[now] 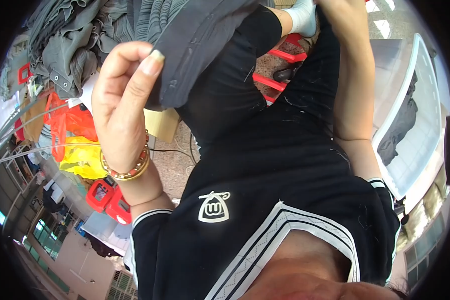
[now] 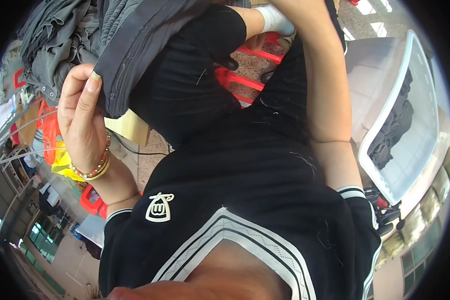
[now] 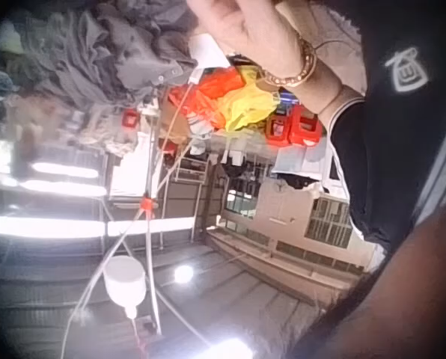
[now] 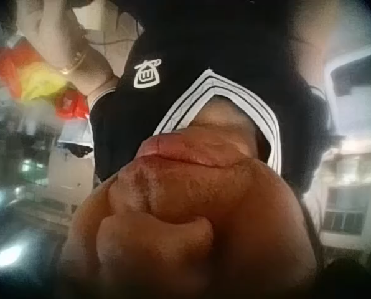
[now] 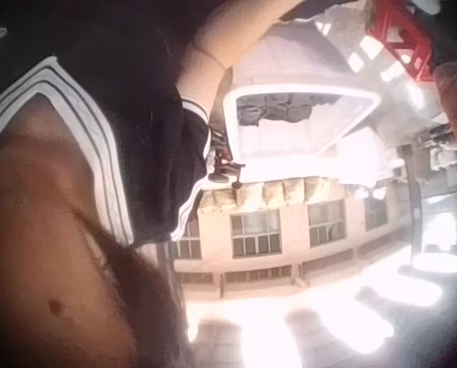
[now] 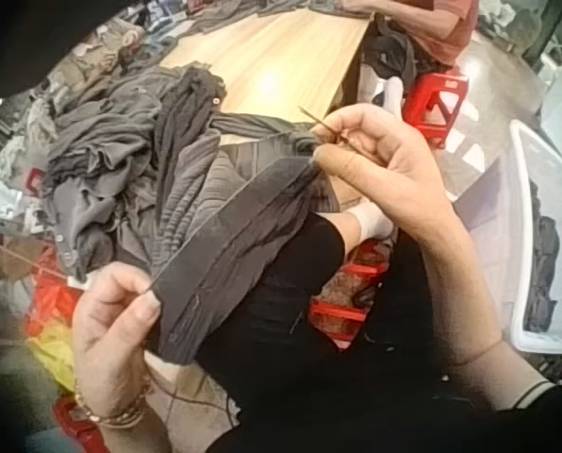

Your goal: Trimming excess threads from garment components using small scissors.

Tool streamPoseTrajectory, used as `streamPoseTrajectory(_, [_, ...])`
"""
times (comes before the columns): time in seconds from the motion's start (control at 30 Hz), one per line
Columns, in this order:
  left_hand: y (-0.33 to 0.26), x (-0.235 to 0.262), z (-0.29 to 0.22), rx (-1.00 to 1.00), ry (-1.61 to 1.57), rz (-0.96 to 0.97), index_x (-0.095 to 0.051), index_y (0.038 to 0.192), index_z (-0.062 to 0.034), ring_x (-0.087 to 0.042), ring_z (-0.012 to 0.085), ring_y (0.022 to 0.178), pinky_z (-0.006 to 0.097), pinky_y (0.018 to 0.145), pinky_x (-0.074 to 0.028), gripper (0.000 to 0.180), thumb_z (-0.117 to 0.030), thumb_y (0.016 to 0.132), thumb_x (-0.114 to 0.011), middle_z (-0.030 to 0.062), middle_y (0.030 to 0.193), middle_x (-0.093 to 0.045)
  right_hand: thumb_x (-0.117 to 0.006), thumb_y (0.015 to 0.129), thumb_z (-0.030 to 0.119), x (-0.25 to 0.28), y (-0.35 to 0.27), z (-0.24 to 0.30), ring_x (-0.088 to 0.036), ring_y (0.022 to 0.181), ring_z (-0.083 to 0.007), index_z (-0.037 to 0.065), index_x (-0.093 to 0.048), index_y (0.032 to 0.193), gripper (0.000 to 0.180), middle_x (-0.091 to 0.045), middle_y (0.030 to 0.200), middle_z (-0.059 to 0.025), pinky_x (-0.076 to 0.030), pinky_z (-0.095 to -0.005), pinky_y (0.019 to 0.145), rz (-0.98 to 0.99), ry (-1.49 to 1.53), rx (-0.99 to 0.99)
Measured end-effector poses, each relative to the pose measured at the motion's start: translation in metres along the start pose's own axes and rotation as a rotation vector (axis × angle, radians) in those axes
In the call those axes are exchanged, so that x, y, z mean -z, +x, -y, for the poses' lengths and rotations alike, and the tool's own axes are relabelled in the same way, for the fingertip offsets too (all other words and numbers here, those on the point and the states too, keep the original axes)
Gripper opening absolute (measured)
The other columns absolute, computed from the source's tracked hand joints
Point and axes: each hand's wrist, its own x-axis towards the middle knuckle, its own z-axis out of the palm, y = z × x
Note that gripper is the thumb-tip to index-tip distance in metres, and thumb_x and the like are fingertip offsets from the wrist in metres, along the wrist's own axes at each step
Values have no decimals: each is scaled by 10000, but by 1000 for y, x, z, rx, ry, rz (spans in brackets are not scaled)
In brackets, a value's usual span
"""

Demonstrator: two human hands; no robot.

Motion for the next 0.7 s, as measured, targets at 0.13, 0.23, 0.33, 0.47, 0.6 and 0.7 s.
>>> streamPoseTrajectory(0.13, [-11,15,14,-38,16,-84,-592,1141,24,-598,98,973,231,899,-440,176,-62,997,-541,64,1066,-649,-714,882,59,-32,-32,28,-375,658,-43,-9,-591,1229,374,-437,759,53,-298,-208,593,175,-272,-11])
streamPoseTrajectory(0.23, [-2,12,20,-40,-65,-58,-588,1157,28,-611,106,976,236,895,-452,190,-58,995,-541,75,1074,-654,-710,888,65,-57,-28,-37,-490,706,-63,-7,-621,1194,327,-612,878,-24,-365,-238,603,128,318,709])
streamPoseTrajectory(0.33, [-8,13,22,-56,-70,-120,-580,1175,36,-615,110,974,241,897,-457,207,-54,993,-538,80,1082,-655,-791,810,113,-50,-48,35,-572,692,-139,12,-655,1165,393,-646,844,-51,-407,-273,614,249,-349,93])
streamPoseTrajectory(0.47, [-8,-16,21,-300,424,-398,-607,1175,35,-610,128,941,223,823,-479,235,11,941,-605,92,1090,-639,-793,758,59,-56,-55,20,-408,611,-74,24,-692,1163,419,-462,715,9,-300,-226,534,178,-374,284])
streamPoseTrajectory(0.6, [-16,-21,14,-691,1018,-380,-714,1048,-16,-590,171,851,274,724,-479,284,31,775,-778,67,957,-595,-790,770,65,-56,-58,18,-398,626,-63,28,-685,1172,418,-469,748,13,-286,-218,540,150,-368,225])
streamPoseTrajectory(0.7, [-14,-28,16,-598,1029,-342,-741,1042,-33,-602,172,849,264,728,-493,317,-7,738,-825,78,970,-603,-795,765,66,-61,-58,22,-397,624,-64,31,-688,1172,423,-456,737,17,-287,-218,540,153,-360,223])
